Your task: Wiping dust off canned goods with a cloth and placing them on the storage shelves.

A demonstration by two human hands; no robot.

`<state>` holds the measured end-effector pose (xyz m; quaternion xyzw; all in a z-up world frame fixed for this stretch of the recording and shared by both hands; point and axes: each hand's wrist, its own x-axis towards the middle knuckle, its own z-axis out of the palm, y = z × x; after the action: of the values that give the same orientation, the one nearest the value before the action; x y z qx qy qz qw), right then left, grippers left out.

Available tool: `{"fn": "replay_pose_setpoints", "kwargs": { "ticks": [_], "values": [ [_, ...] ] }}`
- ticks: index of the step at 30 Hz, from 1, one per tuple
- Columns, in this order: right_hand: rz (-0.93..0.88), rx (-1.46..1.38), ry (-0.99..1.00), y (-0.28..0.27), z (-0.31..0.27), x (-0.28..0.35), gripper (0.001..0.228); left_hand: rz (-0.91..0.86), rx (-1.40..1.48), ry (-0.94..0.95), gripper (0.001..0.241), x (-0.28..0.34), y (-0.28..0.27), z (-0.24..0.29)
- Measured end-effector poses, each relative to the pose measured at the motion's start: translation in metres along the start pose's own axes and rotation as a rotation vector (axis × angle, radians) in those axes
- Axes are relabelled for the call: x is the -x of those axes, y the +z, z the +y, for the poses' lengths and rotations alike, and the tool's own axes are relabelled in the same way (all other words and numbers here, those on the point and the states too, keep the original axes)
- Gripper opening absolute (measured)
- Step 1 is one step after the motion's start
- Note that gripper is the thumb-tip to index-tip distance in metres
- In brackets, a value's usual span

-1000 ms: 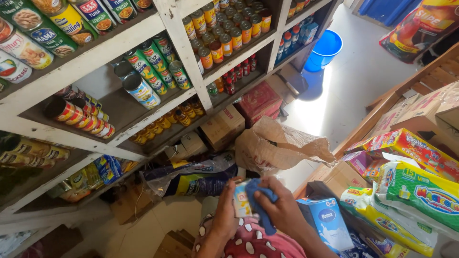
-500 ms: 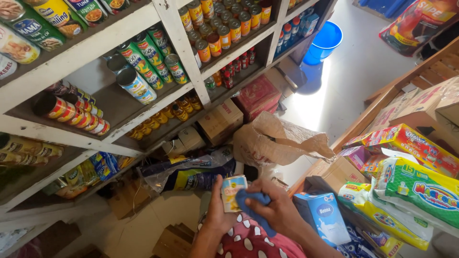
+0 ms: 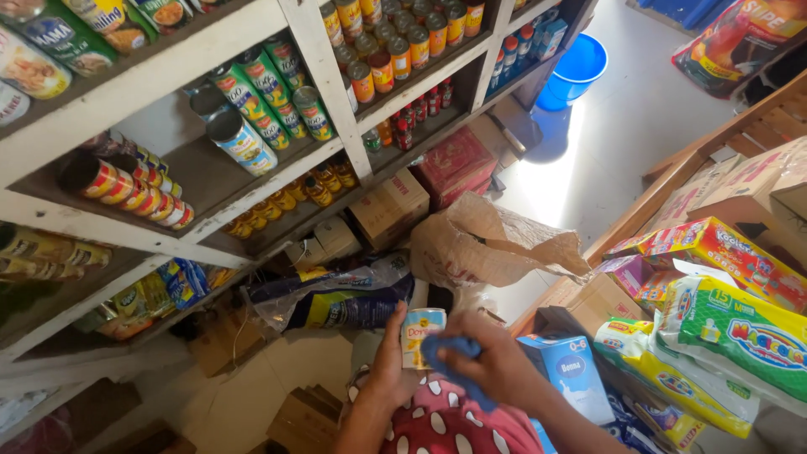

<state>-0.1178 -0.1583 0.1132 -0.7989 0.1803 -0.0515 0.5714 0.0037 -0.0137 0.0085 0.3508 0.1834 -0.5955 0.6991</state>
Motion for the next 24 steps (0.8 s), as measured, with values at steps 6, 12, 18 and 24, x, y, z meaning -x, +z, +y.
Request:
{"fn": "replay_pose_setpoints", "kwargs": {
  "ticks": [6, 12, 18, 24],
  "values": [
    [0.243, 0.014, 0.316, -0.005, 0.006, -0.005, 0.024, -0.03, 0.041, -0.084, 0.053, -0.005, 0.01, -0.007],
    [0.172, 0.009, 0.302, 0.006, 0.019, 0.012, 0.028, -0.081, -0.016, -0.086, 0.05, 0.001, 0.01, -0.008],
    [0.156, -0.052, 0.155, 0.003, 0.005, 0.013, 0.03, 0.063, -0.191, -0.096, 0.053, 0.01, 0.049, 0.026],
    [0.343, -0.029, 0.031, -0.038, 0.001, 0.013, 0.03, -0.124, -0.55, -0.205, 0.055, 0.035, 0.128, 0.073]
  ]
}}
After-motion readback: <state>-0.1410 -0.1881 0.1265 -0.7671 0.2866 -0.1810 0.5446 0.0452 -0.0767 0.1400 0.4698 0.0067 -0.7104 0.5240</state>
